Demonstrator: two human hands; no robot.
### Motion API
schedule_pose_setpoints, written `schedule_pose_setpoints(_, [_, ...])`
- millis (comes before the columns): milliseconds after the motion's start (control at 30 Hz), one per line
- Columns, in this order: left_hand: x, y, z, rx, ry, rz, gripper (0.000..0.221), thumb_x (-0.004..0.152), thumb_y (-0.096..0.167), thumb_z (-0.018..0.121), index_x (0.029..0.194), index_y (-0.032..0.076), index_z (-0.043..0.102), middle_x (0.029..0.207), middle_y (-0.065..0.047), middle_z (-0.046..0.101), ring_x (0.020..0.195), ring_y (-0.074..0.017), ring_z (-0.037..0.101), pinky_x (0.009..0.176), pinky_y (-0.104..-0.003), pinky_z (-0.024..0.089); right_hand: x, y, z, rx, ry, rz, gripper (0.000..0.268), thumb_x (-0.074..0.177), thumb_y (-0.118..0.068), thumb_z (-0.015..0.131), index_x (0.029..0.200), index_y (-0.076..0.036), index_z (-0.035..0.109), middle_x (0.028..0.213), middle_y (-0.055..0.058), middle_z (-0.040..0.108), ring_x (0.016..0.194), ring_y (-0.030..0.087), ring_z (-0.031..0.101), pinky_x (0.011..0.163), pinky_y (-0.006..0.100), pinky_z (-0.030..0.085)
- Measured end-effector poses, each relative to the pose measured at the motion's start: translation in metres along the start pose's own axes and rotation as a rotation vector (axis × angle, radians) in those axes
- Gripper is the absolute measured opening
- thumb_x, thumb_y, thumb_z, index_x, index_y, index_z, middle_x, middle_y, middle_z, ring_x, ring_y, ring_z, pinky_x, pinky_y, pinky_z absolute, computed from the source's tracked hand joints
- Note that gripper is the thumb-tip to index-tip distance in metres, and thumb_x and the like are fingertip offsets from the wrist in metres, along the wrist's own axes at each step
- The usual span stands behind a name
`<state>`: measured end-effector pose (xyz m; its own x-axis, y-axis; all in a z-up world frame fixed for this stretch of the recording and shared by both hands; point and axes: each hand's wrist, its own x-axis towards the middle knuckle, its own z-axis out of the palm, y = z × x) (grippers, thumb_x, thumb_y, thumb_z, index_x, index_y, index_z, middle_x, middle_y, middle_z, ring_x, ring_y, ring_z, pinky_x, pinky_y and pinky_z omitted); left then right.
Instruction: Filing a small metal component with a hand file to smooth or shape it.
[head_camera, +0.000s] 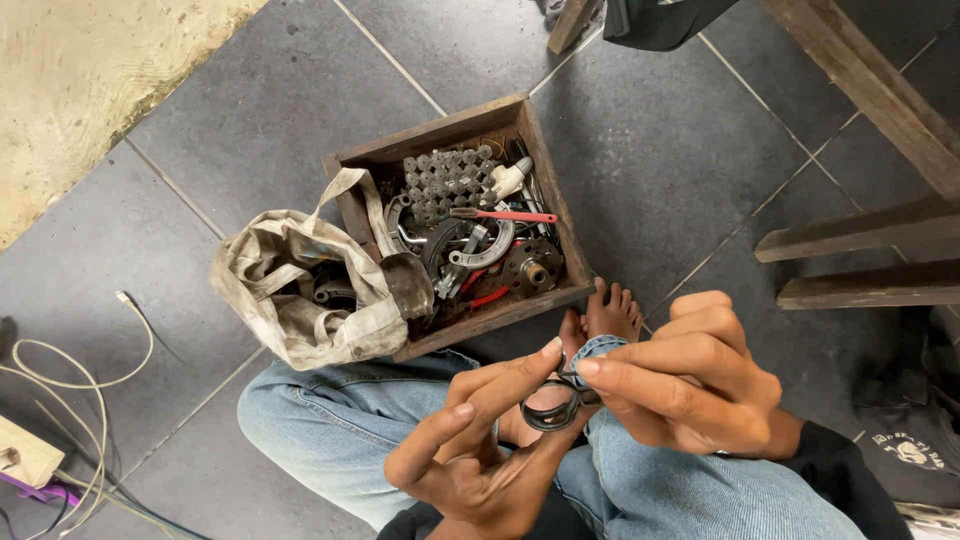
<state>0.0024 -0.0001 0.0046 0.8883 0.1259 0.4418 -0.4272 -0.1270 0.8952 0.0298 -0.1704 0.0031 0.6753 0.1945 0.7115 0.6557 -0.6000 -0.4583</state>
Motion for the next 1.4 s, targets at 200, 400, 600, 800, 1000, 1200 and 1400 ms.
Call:
schedule_pose_setpoints(200, [0.000,0.001,-0.001,-0.031,-0.010,-0.023,0.086,0.074,-0.003,0.091,0.126,0.017,0.025,0.116,-0.014,0.072,0.104,-0.0234,0.077,0.086,-0.030,0.069,-0.002,0.003,-0.001,-0.020,0.021,-0.002,0.013,0.083,-0.019,0.079,0.095,-0.016,0.076,0.086,-0.005,0.070,0.073,0.009,0.044,0.069,0.029,0.040])
schedule_pose_setpoints(400, [-0.006,-0.003,0.003,0.056,0.064,-0.083,0.088,0.069,0.001,0.094,0.124,0.015,0.028,0.112,-0.007,0.074,0.094,-0.0146,0.077,0.083,-0.023,0.068,0.007,0.001,0.004,-0.032,0.013,-0.021,0.014,0.082,-0.016,0.080,0.095,-0.015,0.077,0.089,-0.005,0.071,0.075,0.010,0.047,0.072,0.028,0.042])
schedule_pose_setpoints(600, [-0.009,-0.009,-0.003,-0.032,0.057,-0.164,0.090,0.061,0.000,0.095,0.117,0.021,0.028,0.110,-0.013,0.077,0.100,-0.0203,0.077,0.089,-0.030,0.070,0.008,0.000,0.016,0.071,0.064,-0.003,0.018,0.078,-0.011,0.080,0.095,-0.017,0.077,0.083,-0.006,0.069,0.073,0.009,0.047,0.071,0.026,0.044])
schedule_pose_setpoints(800, [-0.015,-0.018,-0.006,-0.083,0.056,-0.187,0.089,0.060,-0.001,0.095,0.115,0.022,0.028,0.114,-0.013,0.076,0.104,-0.0210,0.075,0.094,-0.032,0.066,0.007,0.001,0.014,0.122,-0.001,0.012,0.022,0.080,-0.010,0.082,0.100,-0.015,0.078,0.088,-0.004,0.069,0.075,0.011,0.045,0.073,0.028,0.044])
schedule_pose_setpoints(1000, [-0.013,-0.021,-0.008,-0.074,0.022,-0.187,0.086,0.058,-0.005,0.094,0.111,0.013,0.028,0.111,-0.014,0.076,0.099,-0.0184,0.074,0.096,-0.032,0.063,0.009,0.000,0.014,0.109,0.018,0.065,0.019,0.081,-0.018,0.079,0.100,-0.016,0.078,0.089,-0.004,0.072,0.077,0.010,0.049,0.078,0.030,0.047])
schedule_pose_setpoints(1200, [-0.011,-0.028,-0.010,-0.243,-0.007,-0.154,0.078,0.067,-0.008,0.086,0.109,0.019,0.027,0.117,-0.024,0.073,0.108,-0.0295,0.072,0.099,-0.042,0.061,0.024,0.000,0.014,0.040,-0.028,0.076,0.016,0.082,-0.019,0.076,0.097,-0.018,0.078,0.084,-0.007,0.068,0.079,0.012,0.046,0.085,0.036,0.037])
schedule_pose_setpoints(1400, [-0.003,-0.029,-0.016,-0.144,-0.037,-0.180,0.074,0.066,-0.006,0.086,0.105,0.016,0.027,0.111,-0.022,0.073,0.107,-0.0299,0.075,0.095,-0.040,0.063,0.029,-0.002,0.016,0.007,-0.067,0.096,0.013,0.082,-0.017,0.076,0.094,-0.020,0.079,0.085,-0.008,0.070,0.083,0.010,0.059,0.093,0.043,0.031])
